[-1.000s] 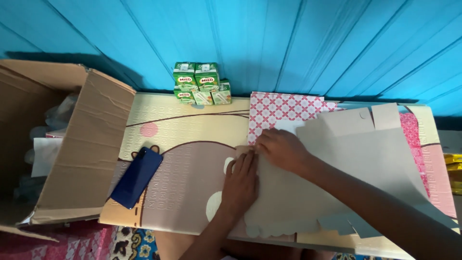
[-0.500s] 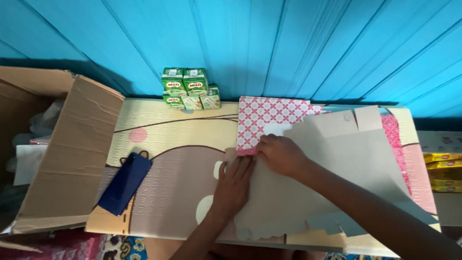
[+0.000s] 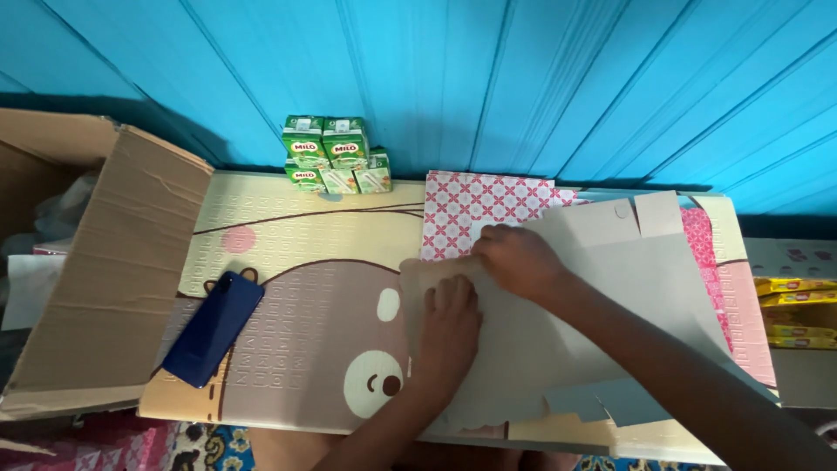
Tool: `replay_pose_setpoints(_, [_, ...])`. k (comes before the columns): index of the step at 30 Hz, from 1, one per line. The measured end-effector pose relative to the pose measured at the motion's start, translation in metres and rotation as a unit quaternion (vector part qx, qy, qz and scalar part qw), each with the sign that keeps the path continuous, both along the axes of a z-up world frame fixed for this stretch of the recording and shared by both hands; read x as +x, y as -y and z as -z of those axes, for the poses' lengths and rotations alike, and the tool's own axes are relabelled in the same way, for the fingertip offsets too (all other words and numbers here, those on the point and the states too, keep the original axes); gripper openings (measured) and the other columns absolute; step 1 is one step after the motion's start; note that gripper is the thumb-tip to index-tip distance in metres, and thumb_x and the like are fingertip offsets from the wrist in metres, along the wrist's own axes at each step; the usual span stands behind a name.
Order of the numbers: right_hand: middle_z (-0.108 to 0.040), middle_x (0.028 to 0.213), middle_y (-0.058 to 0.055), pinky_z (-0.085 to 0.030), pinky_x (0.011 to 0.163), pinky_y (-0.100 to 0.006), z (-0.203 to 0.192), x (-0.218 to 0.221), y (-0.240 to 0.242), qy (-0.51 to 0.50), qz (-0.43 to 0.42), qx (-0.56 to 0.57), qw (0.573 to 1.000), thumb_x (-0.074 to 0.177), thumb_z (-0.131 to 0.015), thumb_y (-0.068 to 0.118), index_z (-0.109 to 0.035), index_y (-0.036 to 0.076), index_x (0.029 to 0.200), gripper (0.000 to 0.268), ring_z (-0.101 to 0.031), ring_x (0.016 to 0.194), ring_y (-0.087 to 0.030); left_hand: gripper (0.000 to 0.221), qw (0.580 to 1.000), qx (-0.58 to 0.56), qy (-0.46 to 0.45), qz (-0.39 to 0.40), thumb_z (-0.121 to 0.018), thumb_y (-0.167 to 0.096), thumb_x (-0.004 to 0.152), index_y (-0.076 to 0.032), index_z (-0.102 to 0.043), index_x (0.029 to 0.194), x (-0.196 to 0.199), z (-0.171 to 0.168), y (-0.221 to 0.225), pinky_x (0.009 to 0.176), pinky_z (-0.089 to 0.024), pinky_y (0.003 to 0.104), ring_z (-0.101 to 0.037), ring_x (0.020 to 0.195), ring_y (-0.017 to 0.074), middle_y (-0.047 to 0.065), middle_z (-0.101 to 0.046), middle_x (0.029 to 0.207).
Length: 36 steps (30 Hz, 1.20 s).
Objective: The person sits on the floor at a low table and folds a flat die-cut cardboard blank into an open box, pressing the creases and tucking the side flaps. They align a decorative pink printed sheet with the box and fold its edges over the box walls, then lift and reposition the box to continue folding the flaps.
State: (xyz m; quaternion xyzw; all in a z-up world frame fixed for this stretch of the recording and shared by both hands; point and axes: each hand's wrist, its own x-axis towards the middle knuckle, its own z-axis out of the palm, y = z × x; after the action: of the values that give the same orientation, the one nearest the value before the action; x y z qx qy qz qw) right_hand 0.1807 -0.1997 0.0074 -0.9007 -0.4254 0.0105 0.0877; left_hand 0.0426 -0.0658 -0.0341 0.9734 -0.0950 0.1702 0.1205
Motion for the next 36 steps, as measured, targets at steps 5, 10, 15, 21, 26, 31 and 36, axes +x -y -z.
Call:
replay_pose_setpoints(5, [-0.070, 0.097, 0.000, -0.053, 0.083, -0.039, -0.006, -0.006, 0.007, -0.043, 0.031, 0.014, 0.999, 0.092, -0.064, 0.021, -0.076, 0.016, 0.091, 0.014, -0.067, 0.093, -0.024, 0.043, 0.999, 0.045, -0.021, 0.012, -0.063, -0.009, 0.079, 0.009, -0.062, 0.117, 0.006, 0.006, 0.001, 0.081, -0.043, 0.040, -0.050, 0.108, 0.0365, 0.027, -0.048, 0.139])
replay_pose_setpoints(10, [-0.072, 0.105, -0.001, -0.054, 0.086, -0.041, -0.008, 0.011, 0.014, -0.030, 0.015, -0.001, 0.999, 0.090, -0.063, 0.014, -0.076, 0.014, 0.098, 0.016, -0.069, 0.099, -0.026, 0.068, 0.997, 0.037, -0.063, 0.008, -0.065, -0.027, 0.090, 0.010, -0.043, 0.144, 0.004, 0.021, 0.013, 0.100, -0.044, 0.049, -0.049, 0.124, 0.0472, 0.032, -0.046, 0.143])
replay_pose_setpoints(15, [-0.070, 0.099, 0.000, -0.054, 0.082, -0.040, -0.010, 0.003, 0.020, -0.066, 0.029, -0.004, 0.997, 0.090, -0.064, 0.019, -0.075, 0.015, 0.093, 0.012, -0.068, 0.091, -0.025, 0.068, 0.988, 0.133, -0.063, -0.042, -0.058, -0.035, 0.095, 0.007, -0.046, 0.146, 0.006, 0.035, 0.031, 0.095, -0.043, 0.046, -0.049, 0.123, 0.0454, 0.027, -0.046, 0.143])
replay_pose_setpoints(21, [-0.071, 0.101, 0.001, -0.054, 0.081, -0.039, 0.002, 0.014, 0.028, -0.026, -0.001, 0.032, 0.999, 0.092, -0.064, 0.020, -0.075, 0.015, 0.095, 0.012, -0.069, 0.093, -0.024, 0.041, 0.992, 0.119, -0.032, 0.014, -0.064, -0.015, 0.082, 0.007, -0.067, 0.116, 0.010, 0.022, 0.024, 0.082, -0.043, 0.041, -0.049, 0.112, 0.0385, 0.027, -0.048, 0.145])
replay_pose_setpoints(26, [-0.070, 0.100, -0.004, -0.059, 0.088, -0.039, -0.023, 0.019, 0.025, -0.131, 0.010, -0.074, 0.989, 0.096, -0.067, 0.023, -0.072, 0.017, 0.099, 0.009, -0.071, 0.101, -0.028, 0.049, 0.969, 0.165, -0.181, 0.036, -0.056, -0.028, 0.105, 0.001, -0.054, 0.144, 0.015, 0.003, 0.027, 0.100, -0.046, 0.045, -0.047, 0.137, 0.0394, 0.023, -0.047, 0.152])
replay_pose_setpoints(31, [-0.068, 0.102, -0.001, -0.057, 0.089, -0.036, -0.014, 0.031, 0.031, -0.019, -0.026, -0.090, 0.995, 0.099, -0.064, 0.022, -0.069, 0.018, 0.100, 0.006, -0.070, 0.101, -0.025, 0.067, 0.965, 0.183, -0.186, 0.017, -0.067, -0.027, 0.094, -0.002, -0.047, 0.152, 0.019, -0.008, 0.039, 0.096, -0.052, 0.038, -0.049, 0.134, 0.0431, 0.026, -0.047, 0.149])
replay_pose_setpoints(36, [-0.068, 0.096, 0.000, -0.057, 0.088, -0.038, -0.016, 0.028, 0.035, -0.057, -0.017, -0.084, 0.995, 0.097, -0.067, 0.024, -0.068, 0.018, 0.096, 0.005, -0.071, 0.098, -0.025, 0.069, 0.968, 0.163, -0.187, 0.037, -0.073, -0.018, 0.084, 0.005, -0.050, 0.144, 0.025, 0.007, 0.039, 0.083, -0.058, 0.035, -0.058, 0.120, 0.0466, 0.029, -0.045, 0.145])
